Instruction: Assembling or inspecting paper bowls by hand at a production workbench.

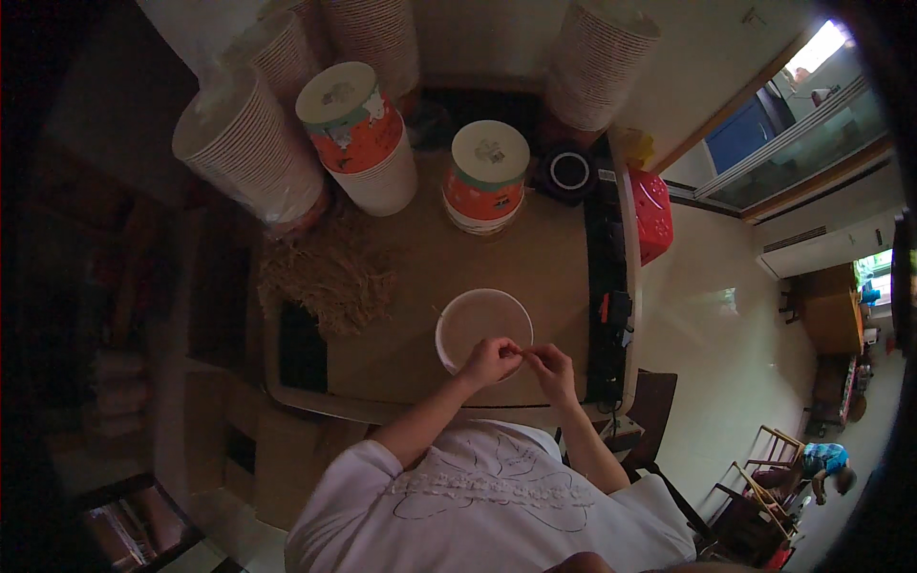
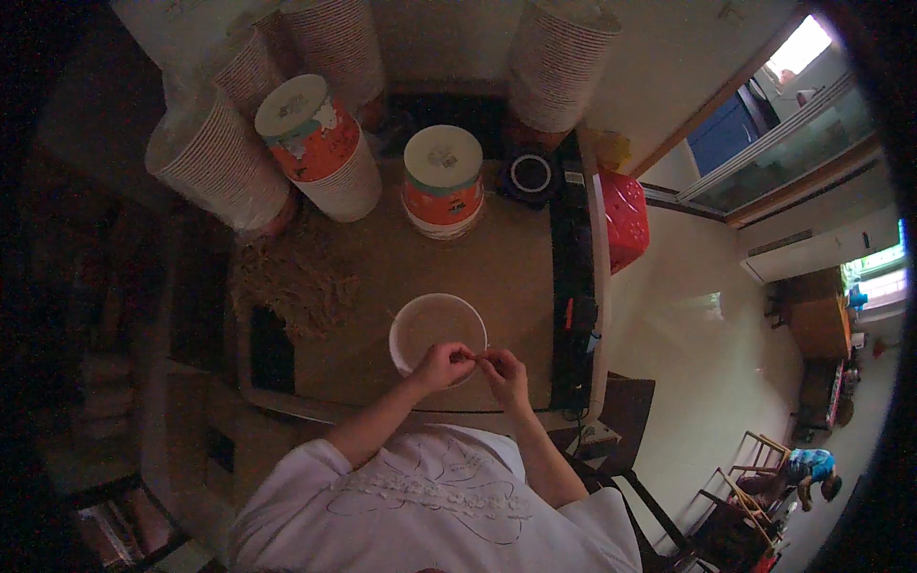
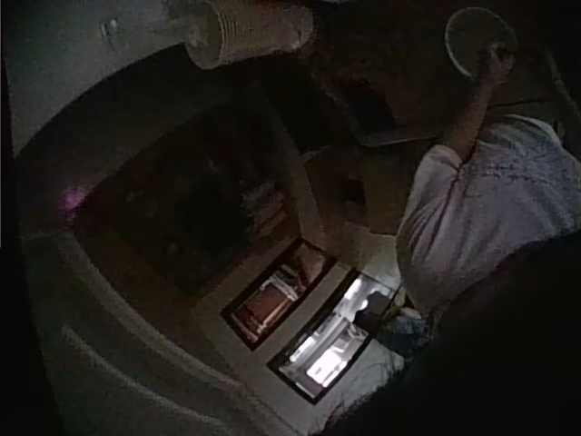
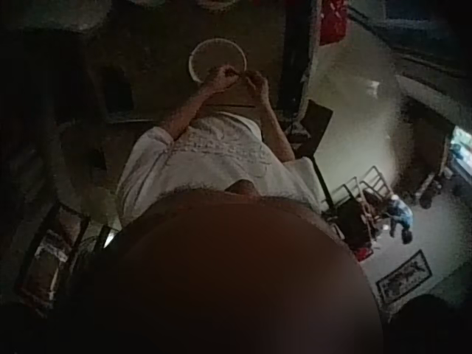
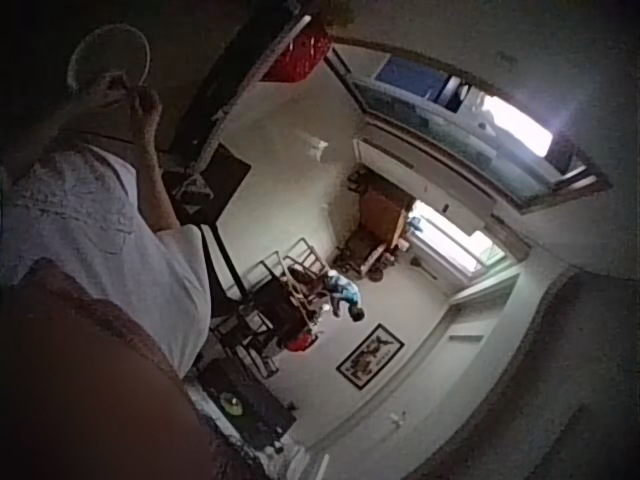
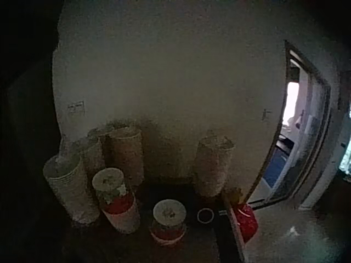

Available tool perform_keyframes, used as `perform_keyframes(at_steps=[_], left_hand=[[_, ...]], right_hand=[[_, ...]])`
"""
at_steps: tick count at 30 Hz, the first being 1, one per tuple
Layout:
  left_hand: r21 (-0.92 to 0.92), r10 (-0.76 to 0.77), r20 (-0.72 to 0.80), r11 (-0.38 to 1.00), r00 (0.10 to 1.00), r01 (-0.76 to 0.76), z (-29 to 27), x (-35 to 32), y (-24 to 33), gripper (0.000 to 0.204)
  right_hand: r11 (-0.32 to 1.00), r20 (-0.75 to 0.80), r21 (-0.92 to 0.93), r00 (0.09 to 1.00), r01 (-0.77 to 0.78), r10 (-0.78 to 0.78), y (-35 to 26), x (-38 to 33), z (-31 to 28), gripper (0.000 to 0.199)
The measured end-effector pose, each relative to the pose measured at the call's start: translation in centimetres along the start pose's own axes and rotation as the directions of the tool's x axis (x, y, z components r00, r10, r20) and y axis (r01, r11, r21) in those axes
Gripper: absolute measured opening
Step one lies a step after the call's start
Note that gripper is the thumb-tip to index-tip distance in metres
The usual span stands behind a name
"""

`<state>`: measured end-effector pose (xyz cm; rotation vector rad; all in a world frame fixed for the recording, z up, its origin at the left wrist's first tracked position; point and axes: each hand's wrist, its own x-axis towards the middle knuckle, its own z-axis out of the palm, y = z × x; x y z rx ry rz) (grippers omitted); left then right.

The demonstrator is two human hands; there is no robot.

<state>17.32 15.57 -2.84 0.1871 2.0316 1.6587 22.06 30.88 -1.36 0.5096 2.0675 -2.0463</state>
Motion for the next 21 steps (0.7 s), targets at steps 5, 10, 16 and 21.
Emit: perform_keyframes(at_steps=[5,10,16,21], left_hand=[[-0.295,-0.163,0.098,0.937,0.982,0.185,-0.2,0.2,-0.2,0.012],[-0.410,-0.321,0.234,0.823,0.917,0.393,-0.9,0.0,1.1,0.013],[-0.475,-0.354,0.288,0.754,0.890,0.453,-0.9,0.0,1.3,0.012],[-0.522,-0.382,0.302,0.701,0.874,0.486,-0.9,0.2,0.4,0.009]], right_hand=[[0.998,-0.015,0.032,0.998,0.060,-0.060,0.2,0.0,0.1,0.010],[0.997,-0.017,-0.002,0.997,0.077,-0.077,0.7,0.2,0.0,0.008],[0.981,-0.073,-0.098,0.982,0.169,-0.176,1.2,0.3,0.1,0.009],[0.895,-0.034,-0.348,0.951,0.278,-0.308,-1.9,-0.6,0.4,0.007]])
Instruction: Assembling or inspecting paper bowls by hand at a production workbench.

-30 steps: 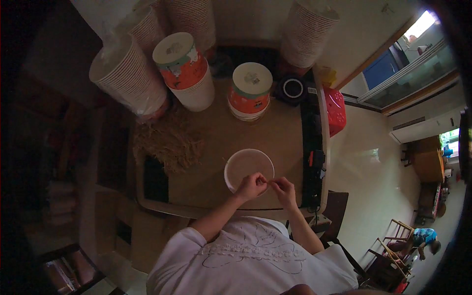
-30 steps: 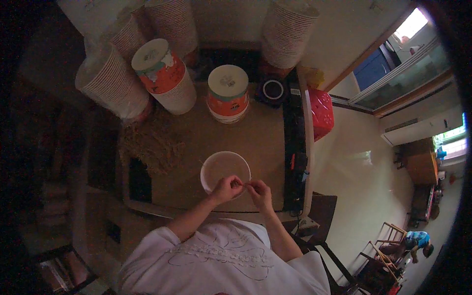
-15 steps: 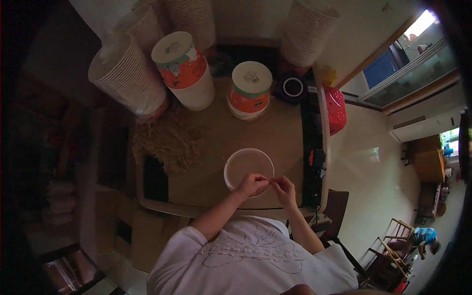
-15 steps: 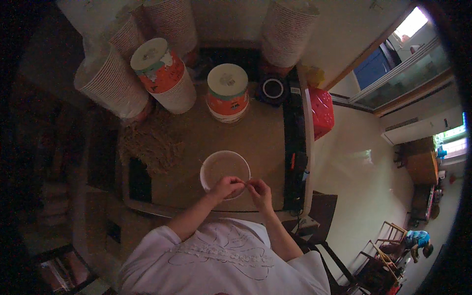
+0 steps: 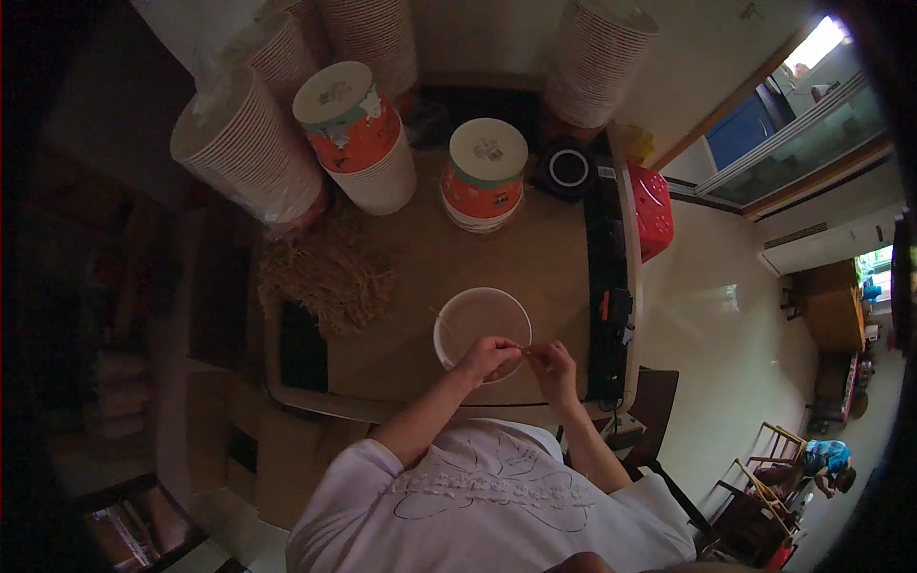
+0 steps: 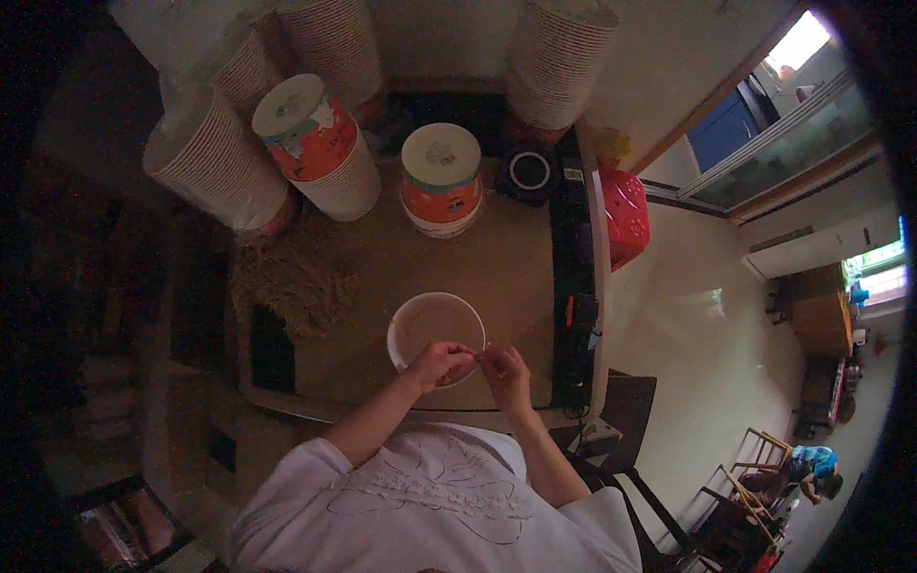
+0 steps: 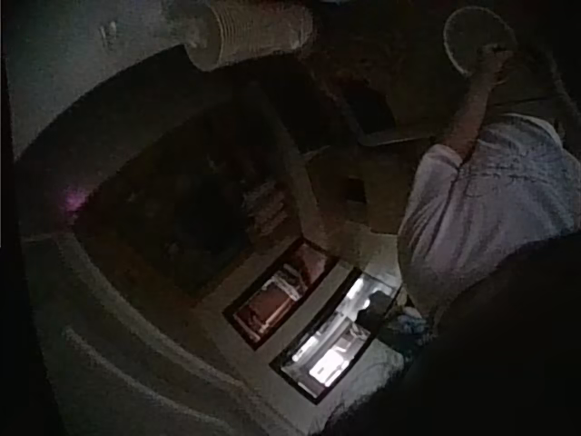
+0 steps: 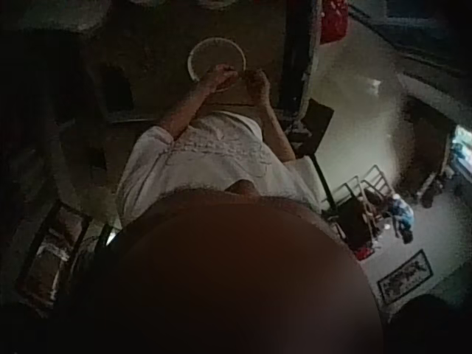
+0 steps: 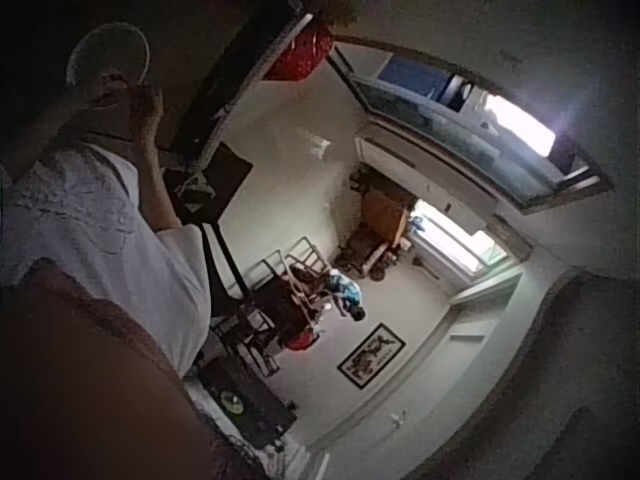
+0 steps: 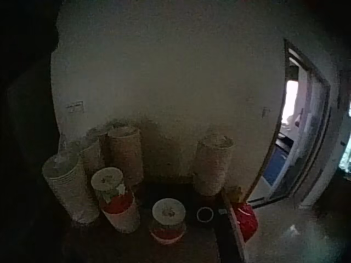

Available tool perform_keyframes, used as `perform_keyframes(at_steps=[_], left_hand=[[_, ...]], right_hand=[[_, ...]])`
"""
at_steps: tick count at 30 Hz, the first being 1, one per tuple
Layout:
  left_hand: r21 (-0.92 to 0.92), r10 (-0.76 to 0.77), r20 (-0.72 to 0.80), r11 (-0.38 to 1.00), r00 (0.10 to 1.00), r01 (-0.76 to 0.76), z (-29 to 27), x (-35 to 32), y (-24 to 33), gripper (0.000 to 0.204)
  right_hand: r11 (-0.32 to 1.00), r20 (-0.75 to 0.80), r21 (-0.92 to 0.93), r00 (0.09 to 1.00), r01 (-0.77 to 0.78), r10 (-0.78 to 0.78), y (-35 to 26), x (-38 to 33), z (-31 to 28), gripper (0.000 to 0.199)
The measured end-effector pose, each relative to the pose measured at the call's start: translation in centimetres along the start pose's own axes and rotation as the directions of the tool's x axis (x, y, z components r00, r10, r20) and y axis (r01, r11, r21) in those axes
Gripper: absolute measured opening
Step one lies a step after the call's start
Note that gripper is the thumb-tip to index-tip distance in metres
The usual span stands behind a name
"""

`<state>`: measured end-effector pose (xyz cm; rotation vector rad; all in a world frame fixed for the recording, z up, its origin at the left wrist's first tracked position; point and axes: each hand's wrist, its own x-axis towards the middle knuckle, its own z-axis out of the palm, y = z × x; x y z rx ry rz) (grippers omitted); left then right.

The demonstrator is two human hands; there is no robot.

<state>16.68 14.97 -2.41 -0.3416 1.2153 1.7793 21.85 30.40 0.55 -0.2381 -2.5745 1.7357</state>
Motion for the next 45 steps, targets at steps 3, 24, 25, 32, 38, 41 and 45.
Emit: perform_keyframes(at_steps=[3,24,25,32,38,41,45], left_hand=[[0.009,-0.008,0.001,1.000,1.000,0.008,0.2,-0.2,0.4,0.009],[0.011,0.011,0.007,1.000,1.000,-0.011,0.1,0.1,0.7,0.010],[0.012,0.010,0.008,1.000,1.000,-0.010,0.2,0.0,0.8,0.010],[0.042,0.033,-0.013,0.999,0.999,-0.032,0.4,0.0,0.8,0.011],[0.070,-0.008,-0.007,0.997,1.000,0.009,0.7,-0.8,2.2,0.011],[0.092,0.012,-0.005,0.996,1.000,-0.012,0.4,-0.1,1.3,0.011],[0.143,0.035,-0.025,0.989,0.999,-0.031,-0.3,0.6,0.5,0.011]], right_hand=[[0.998,0.012,-0.043,0.999,0.052,-0.051,-0.2,0.1,-0.3,0.007],[0.996,0.003,0.084,1.000,-0.029,0.029,-0.2,0.7,-0.4,0.008],[0.999,0.026,0.018,0.999,0.034,-0.035,-0.2,0.7,-0.5,0.013],[0.935,0.060,-0.238,0.965,0.263,-0.256,-0.9,1.2,-0.8,0.010],[0.955,0.064,-0.205,0.977,0.213,-0.204,-1.0,1.2,-0.6,0.010],[0.954,0.051,-0.240,0.983,0.182,-0.175,-1.2,1.2,-0.5,0.009],[0.868,0.079,-0.374,0.944,0.326,-0.320,-1.0,1.2,-0.9,0.010]])
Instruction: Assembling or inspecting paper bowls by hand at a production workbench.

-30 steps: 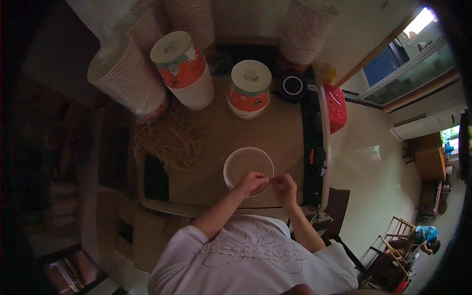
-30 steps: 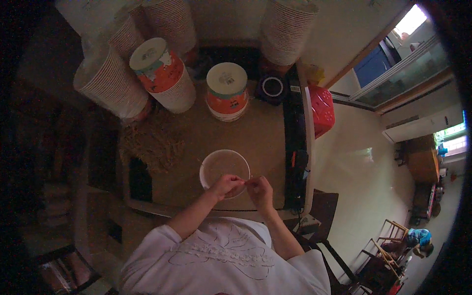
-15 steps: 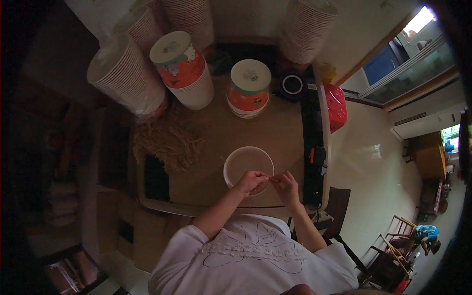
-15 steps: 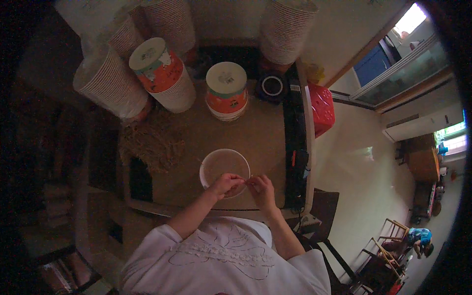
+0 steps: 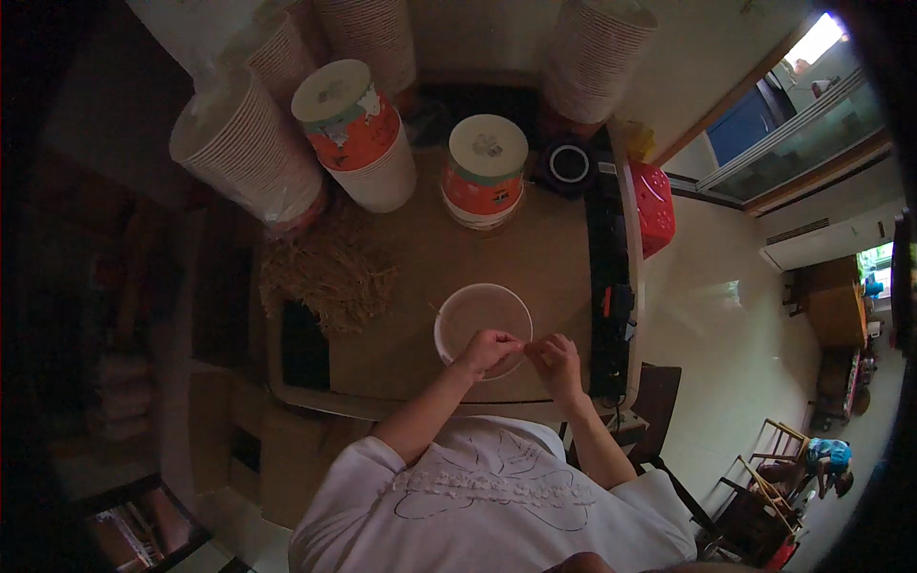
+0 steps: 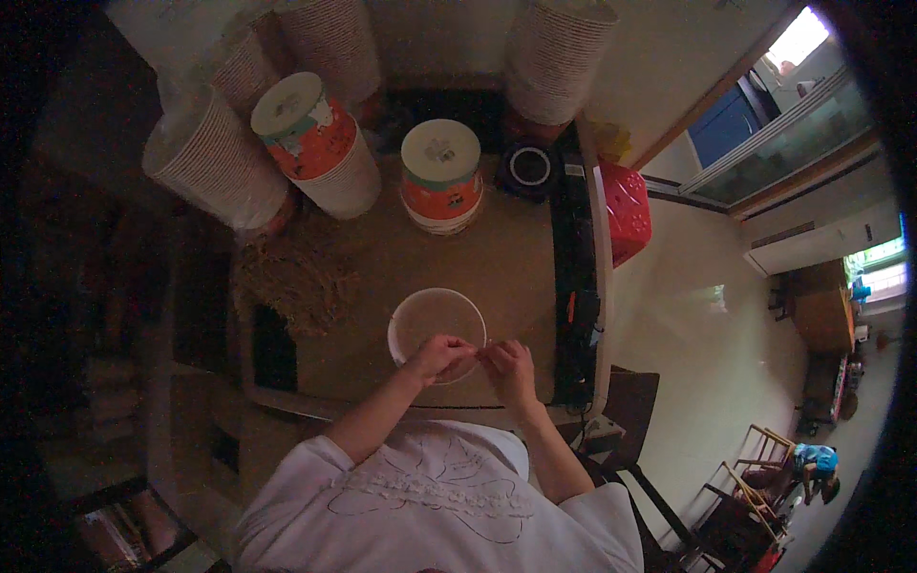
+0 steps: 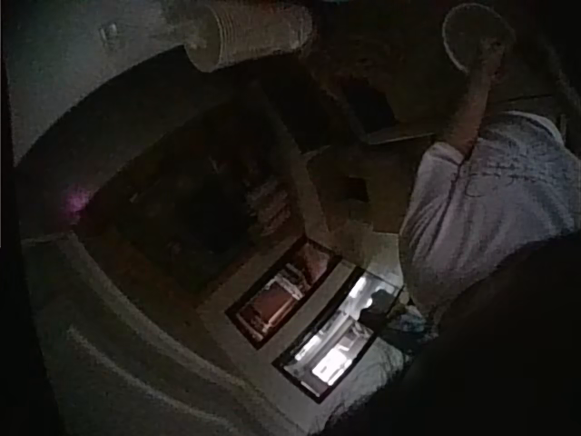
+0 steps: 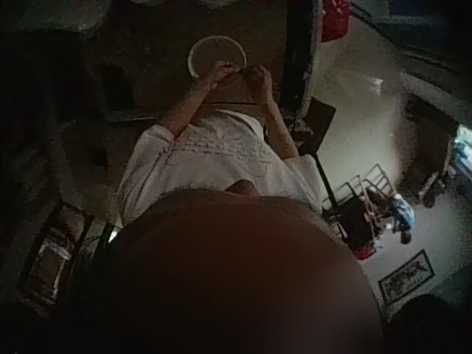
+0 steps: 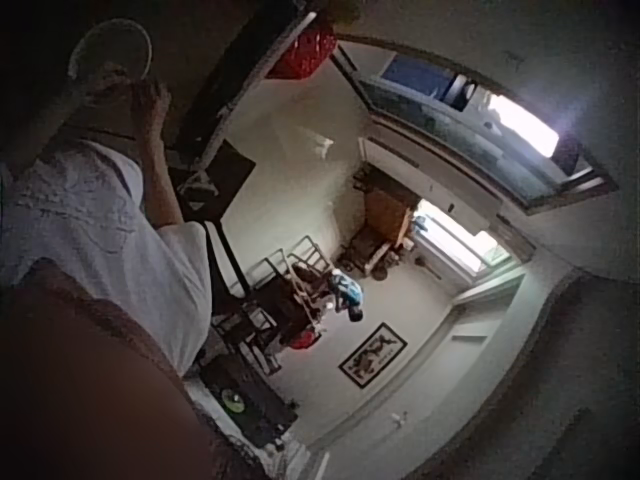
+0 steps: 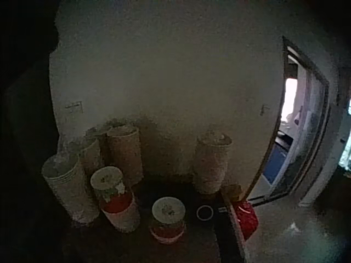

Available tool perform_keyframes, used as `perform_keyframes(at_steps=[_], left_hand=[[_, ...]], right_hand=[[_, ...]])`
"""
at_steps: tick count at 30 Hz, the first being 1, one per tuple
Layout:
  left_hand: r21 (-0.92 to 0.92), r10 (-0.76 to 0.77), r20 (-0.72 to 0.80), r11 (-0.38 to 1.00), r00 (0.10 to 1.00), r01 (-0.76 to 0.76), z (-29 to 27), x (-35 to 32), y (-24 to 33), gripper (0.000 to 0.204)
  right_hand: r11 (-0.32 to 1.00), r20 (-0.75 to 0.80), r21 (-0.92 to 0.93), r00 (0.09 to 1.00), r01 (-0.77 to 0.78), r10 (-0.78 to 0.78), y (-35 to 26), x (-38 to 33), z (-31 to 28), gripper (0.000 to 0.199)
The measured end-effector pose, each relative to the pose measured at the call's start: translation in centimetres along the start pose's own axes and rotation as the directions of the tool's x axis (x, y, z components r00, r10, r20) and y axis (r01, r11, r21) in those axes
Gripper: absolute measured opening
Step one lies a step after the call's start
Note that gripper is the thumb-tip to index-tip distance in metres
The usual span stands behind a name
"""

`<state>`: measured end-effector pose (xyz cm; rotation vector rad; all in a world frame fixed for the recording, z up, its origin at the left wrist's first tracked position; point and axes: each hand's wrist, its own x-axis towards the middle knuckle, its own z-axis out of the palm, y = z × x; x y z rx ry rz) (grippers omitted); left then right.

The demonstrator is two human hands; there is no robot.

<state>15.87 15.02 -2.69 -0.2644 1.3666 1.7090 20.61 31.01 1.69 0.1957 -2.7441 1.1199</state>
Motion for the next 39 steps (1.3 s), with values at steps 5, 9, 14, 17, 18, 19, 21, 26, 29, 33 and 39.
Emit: perform_keyframes(at_steps=[5,9,14,17,18,19,21,26,29,33,39], left_hand=[[0.036,0.008,-0.007,0.999,1.000,-0.007,0.3,-0.4,0.8,0.010],[0.001,-0.039,0.007,0.999,0.999,0.039,0.1,-0.5,0.8,0.010],[0.018,0.004,-0.011,1.000,1.000,-0.004,0.2,-0.5,0.7,0.014],[0.196,0.216,-0.050,0.960,0.975,-0.202,0.7,-0.4,0.1,0.019],[0.368,0.393,-0.062,0.863,0.918,-0.345,1.0,-0.4,0.1,0.022],[0.368,0.392,-0.062,0.864,0.918,-0.344,0.9,-0.4,0.0,0.022],[0.469,0.495,0.002,0.767,0.869,-0.438,0.8,-0.5,0.0,0.025],[0.584,0.557,-0.026,0.682,0.830,-0.440,1.4,-0.7,0.2,0.021],[0.548,0.517,-0.058,0.732,0.854,-0.405,1.2,-0.6,-0.2,0.018],[0.494,0.456,-0.099,0.794,0.884,-0.355,1.3,-1.5,0.6,0.015],[0.532,0.518,-0.125,0.755,0.846,-0.383,0.8,-1.6,0.5,0.016]], right_hand=[[0.998,0.020,-0.059,1.000,0.023,-0.022,-0.1,0.0,-0.1,0.011],[1.000,-0.001,0.008,1.000,-0.011,0.011,-0.1,0.0,0.3,0.011],[0.899,0.087,0.306,0.949,-0.314,0.302,0.7,-0.8,1.4,0.007],[0.695,0.234,0.510,0.860,-0.506,0.454,2.1,-1.0,1.7,0.007],[0.658,0.246,0.569,0.865,-0.494,0.436,2.6,-1.1,2.0,0.010],[0.616,0.258,0.625,0.872,-0.480,0.417,2.5,-1.0,2.0,0.012],[0.616,0.249,0.633,0.876,-0.469,0.412,2.2,-0.8,2.0,0.010],[0.680,0.218,0.595,0.901,-0.428,0.376,1.4,-0.3,2.1,0.008],[0.735,0.172,0.553,0.917,-0.393,0.360,0.4,-0.1,1.5,0.009],[0.862,0.177,0.327,0.921,-0.388,0.348,0.0,-0.5,1.2,0.013],[0.944,0.159,0.152,0.950,-0.293,0.269,-0.9,0.1,0.9,0.013]])
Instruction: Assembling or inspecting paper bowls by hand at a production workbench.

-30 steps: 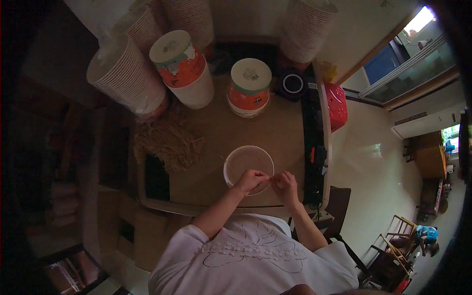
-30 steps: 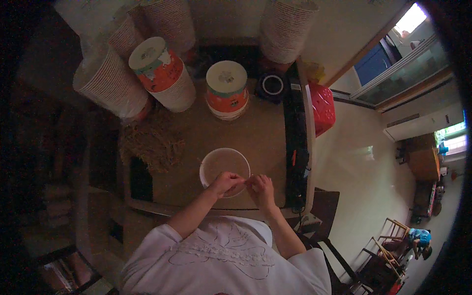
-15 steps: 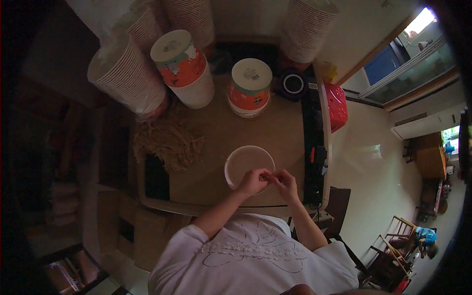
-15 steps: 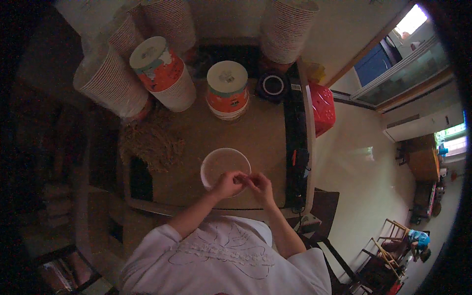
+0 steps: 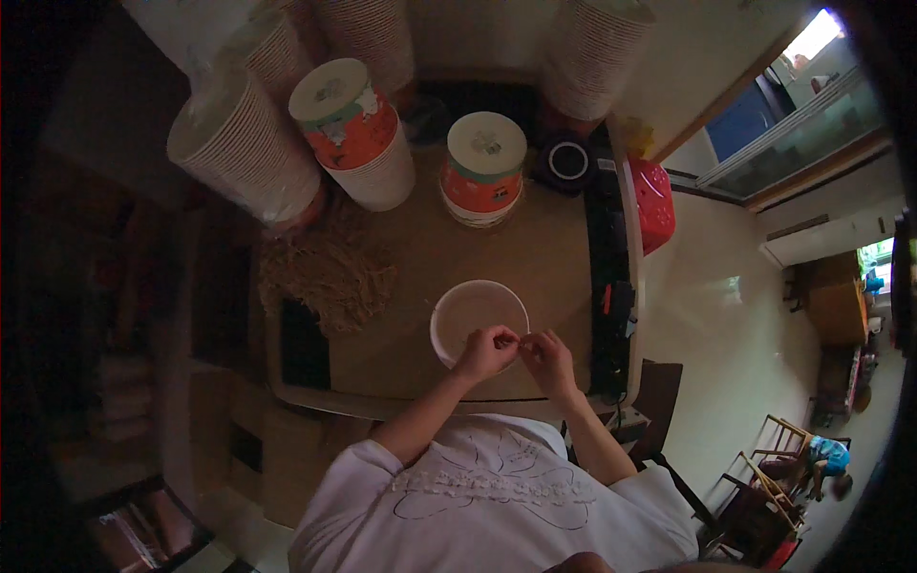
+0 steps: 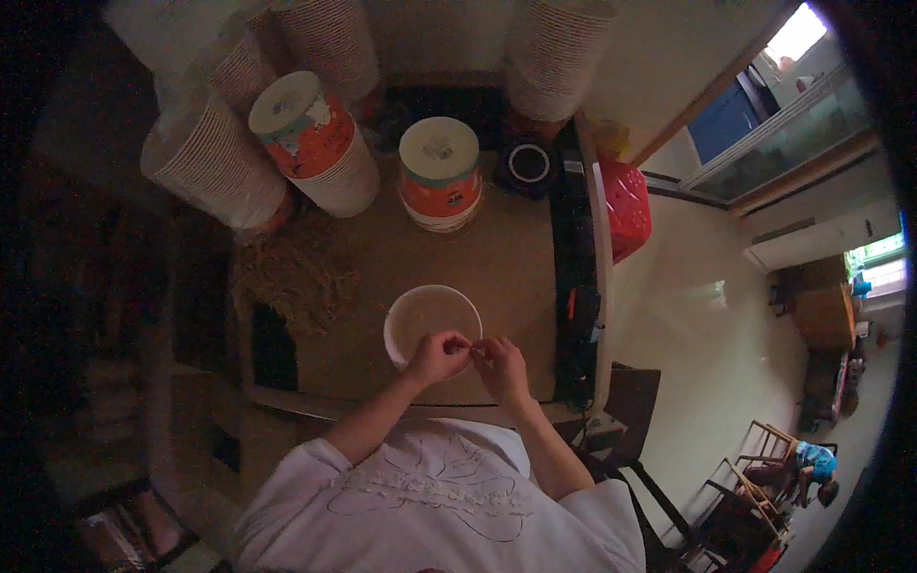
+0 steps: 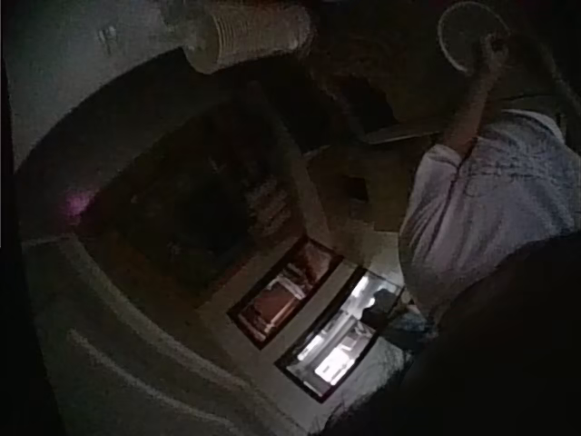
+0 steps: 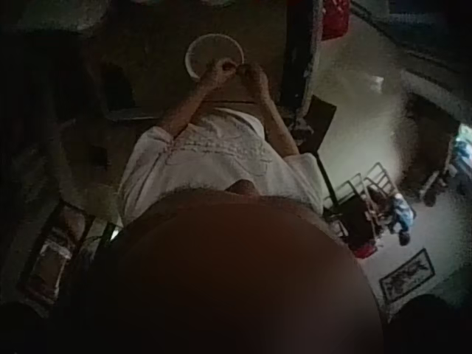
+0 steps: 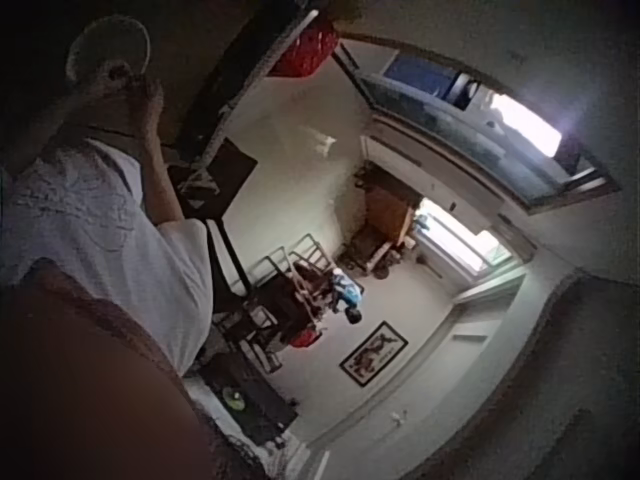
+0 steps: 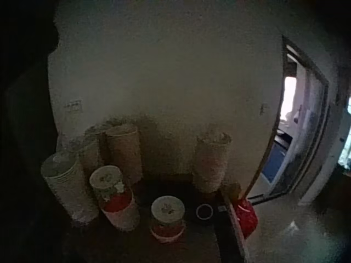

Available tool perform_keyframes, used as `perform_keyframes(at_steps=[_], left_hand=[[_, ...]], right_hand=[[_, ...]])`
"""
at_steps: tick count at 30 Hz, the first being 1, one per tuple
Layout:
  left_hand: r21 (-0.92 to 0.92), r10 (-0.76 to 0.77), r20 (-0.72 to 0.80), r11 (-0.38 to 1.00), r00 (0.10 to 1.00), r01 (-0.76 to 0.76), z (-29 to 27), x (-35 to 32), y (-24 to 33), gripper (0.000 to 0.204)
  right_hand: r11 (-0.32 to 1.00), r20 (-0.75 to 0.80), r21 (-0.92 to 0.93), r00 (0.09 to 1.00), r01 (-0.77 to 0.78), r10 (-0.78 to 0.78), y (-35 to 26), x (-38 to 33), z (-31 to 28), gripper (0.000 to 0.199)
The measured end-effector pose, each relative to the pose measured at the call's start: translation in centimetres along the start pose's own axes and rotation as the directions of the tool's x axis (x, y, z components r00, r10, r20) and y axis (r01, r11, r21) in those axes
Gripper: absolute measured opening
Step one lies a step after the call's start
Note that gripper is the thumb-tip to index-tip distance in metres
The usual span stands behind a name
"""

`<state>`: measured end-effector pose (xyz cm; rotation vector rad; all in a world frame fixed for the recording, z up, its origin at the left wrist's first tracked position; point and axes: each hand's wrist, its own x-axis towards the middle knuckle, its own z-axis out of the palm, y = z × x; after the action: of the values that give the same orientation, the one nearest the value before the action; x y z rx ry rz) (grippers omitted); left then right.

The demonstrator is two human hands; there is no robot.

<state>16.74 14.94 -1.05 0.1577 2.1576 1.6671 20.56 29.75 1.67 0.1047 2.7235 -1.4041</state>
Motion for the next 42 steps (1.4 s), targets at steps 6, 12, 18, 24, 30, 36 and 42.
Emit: perform_keyframes(at_steps=[6,12,18,24,30,36,42], left_hand=[[-0.214,-0.022,-0.029,0.977,0.999,0.015,-0.1,0.1,-0.6,0.017],[-0.209,0.032,-0.023,0.977,0.999,-0.036,-0.1,0.1,-1.7,0.014],[-0.024,0.007,0.003,1.000,1.000,-0.007,-0.5,-0.2,-0.3,0.013],[-0.100,0.088,-0.042,0.991,0.995,-0.092,-0.1,-0.2,-0.9,0.011],[-0.055,0.034,-0.042,0.998,0.999,-0.036,-0.5,-0.4,0.5,0.011],[-0.133,-0.083,0.005,0.988,0.997,0.083,-0.8,-0.2,-0.1,0.013],[-0.102,0.003,0.024,0.995,1.000,0.000,-0.8,-0.4,-0.6,0.012]], right_hand=[[1.000,-0.011,-0.003,1.000,0.008,-0.008,0.2,0.4,0.2,0.008],[0.995,-0.029,0.097,0.999,-0.012,0.015,0.5,0.3,0.6,0.006],[0.994,-0.025,0.106,0.999,-0.018,0.021,-0.1,0.3,0.4,0.005],[0.993,-0.063,0.107,0.997,0.050,-0.044,0.2,0.3,0.6,0.005],[0.992,-0.071,0.129,0.997,0.015,-0.006,-0.7,0.4,0.4,0.007],[0.982,-0.094,0.188,0.996,0.012,0.006,-0.4,0.3,0.8,0.011],[0.975,-0.095,0.221,0.995,-0.018,0.040,-0.1,0.3,1.1,0.011]])
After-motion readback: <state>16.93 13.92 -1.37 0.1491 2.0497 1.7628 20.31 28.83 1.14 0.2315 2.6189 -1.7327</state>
